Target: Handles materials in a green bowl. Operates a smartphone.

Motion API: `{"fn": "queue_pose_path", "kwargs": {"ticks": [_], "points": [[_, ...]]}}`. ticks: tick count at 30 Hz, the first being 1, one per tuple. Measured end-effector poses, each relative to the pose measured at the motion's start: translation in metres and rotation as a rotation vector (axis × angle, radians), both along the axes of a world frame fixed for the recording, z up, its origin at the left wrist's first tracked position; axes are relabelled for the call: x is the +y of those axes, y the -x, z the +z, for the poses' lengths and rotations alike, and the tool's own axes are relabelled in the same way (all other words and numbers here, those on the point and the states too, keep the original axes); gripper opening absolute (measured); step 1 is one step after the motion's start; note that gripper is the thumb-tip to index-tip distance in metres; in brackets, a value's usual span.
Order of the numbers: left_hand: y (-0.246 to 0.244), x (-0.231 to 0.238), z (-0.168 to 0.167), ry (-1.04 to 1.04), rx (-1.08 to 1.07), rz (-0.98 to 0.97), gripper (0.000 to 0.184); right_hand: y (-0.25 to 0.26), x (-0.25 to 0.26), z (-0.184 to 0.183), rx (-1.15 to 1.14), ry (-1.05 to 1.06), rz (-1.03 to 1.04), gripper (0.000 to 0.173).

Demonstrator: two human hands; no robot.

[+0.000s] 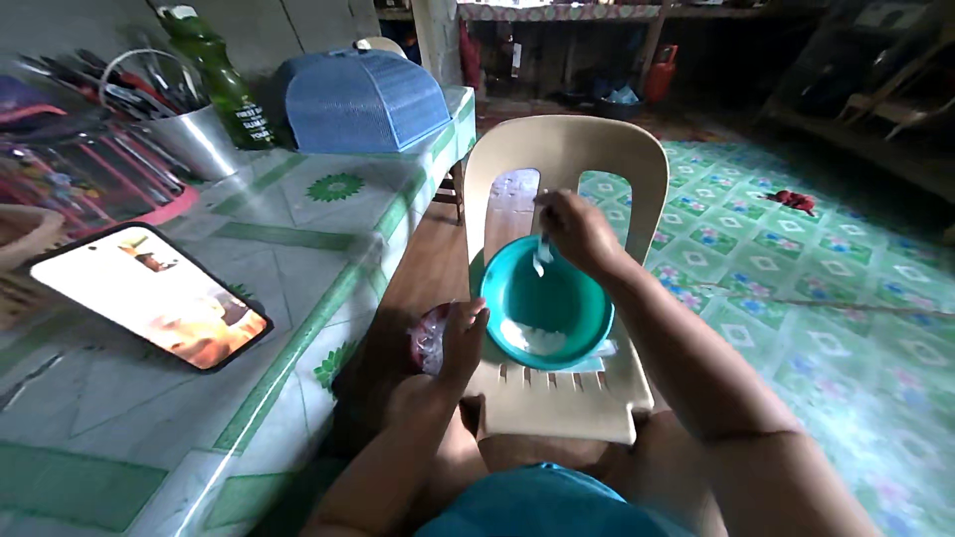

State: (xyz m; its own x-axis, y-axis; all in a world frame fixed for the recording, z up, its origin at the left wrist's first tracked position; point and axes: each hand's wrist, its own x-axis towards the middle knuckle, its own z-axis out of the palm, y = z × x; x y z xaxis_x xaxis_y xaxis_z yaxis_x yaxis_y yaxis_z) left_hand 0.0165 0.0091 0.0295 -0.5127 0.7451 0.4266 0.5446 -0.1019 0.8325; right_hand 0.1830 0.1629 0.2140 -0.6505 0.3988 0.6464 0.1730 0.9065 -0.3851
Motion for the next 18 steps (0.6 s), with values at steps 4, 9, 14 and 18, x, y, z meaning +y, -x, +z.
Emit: {"fn": "queue_pose_path", "kwargs": {"ticks": [4, 9, 14, 18], "points": [[-0.002, 0.027, 0.058, 0.218, -0.025, -0.207, 0.045, 0.003, 0.016, -0.001, -0.212, 0.158, 0.029, 0.030], [-0.016, 0.054, 0.093, 0.352, -0.088, -0.483, 0.056, -0.003, 0.014, 0.006, -0.240, 0.262, 0.157, 0.027], [-0.024, 0.056, 0.079, 0.233, -0.336, -0.470, 0.032, -0.023, 0.033, -0.028, 0.365, 0.557, 0.208, 0.028], [-0.029, 0.054, 0.079, 0.140, -0.582, -0.435, 0.027, -0.033, 0.044, -0.102, 0.067, 0.675, -0.138, 0.034]]}}
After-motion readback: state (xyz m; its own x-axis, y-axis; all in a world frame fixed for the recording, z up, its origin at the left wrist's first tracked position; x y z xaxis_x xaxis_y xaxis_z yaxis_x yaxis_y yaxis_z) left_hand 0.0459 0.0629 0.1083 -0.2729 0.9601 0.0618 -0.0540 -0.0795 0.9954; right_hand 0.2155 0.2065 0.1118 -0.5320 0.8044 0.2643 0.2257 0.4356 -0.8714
